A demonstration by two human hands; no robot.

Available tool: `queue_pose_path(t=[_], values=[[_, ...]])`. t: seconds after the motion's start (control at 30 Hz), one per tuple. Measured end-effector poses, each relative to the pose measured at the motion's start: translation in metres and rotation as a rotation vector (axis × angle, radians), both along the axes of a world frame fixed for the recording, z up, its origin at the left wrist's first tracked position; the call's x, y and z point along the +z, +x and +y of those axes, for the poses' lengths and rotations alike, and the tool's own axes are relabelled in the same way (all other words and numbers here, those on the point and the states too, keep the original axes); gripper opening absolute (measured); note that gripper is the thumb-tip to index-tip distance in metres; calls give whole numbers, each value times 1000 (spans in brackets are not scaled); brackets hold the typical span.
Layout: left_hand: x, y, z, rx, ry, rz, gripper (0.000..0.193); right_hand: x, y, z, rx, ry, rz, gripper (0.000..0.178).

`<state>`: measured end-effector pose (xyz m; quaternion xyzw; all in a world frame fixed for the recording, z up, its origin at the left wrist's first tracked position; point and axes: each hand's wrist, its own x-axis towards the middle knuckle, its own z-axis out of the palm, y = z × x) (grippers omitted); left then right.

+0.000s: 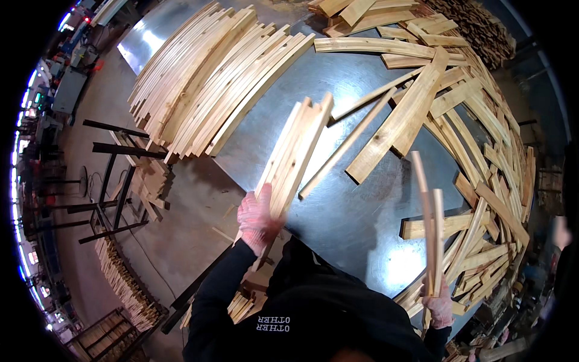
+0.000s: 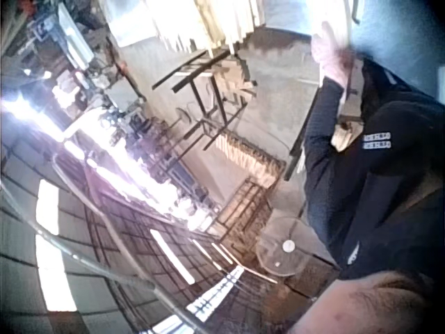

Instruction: The person repeatedly picks up wooden planks from a large pile on a metal table and stacks them neatly on the left side. The person wears pink gloves and handles the planks one by one or in small groups, aligning them into a growing stack.

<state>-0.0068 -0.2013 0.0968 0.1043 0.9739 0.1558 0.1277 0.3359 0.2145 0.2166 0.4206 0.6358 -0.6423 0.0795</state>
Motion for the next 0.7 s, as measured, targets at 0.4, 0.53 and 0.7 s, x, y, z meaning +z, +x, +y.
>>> queue_pose_path(t=[0.4,0.53,0.7], values=[[28,-37,-12,-10,60,-23,82,-14,-216,-94,-170,-200,353,59],[9,-116,29,-48,-85,62,78,-128,-310,-189,-93,-500,502,42],[-6,-146,28,-127,-95,7,93,-232,-308,-295,82,-311,360,42]])
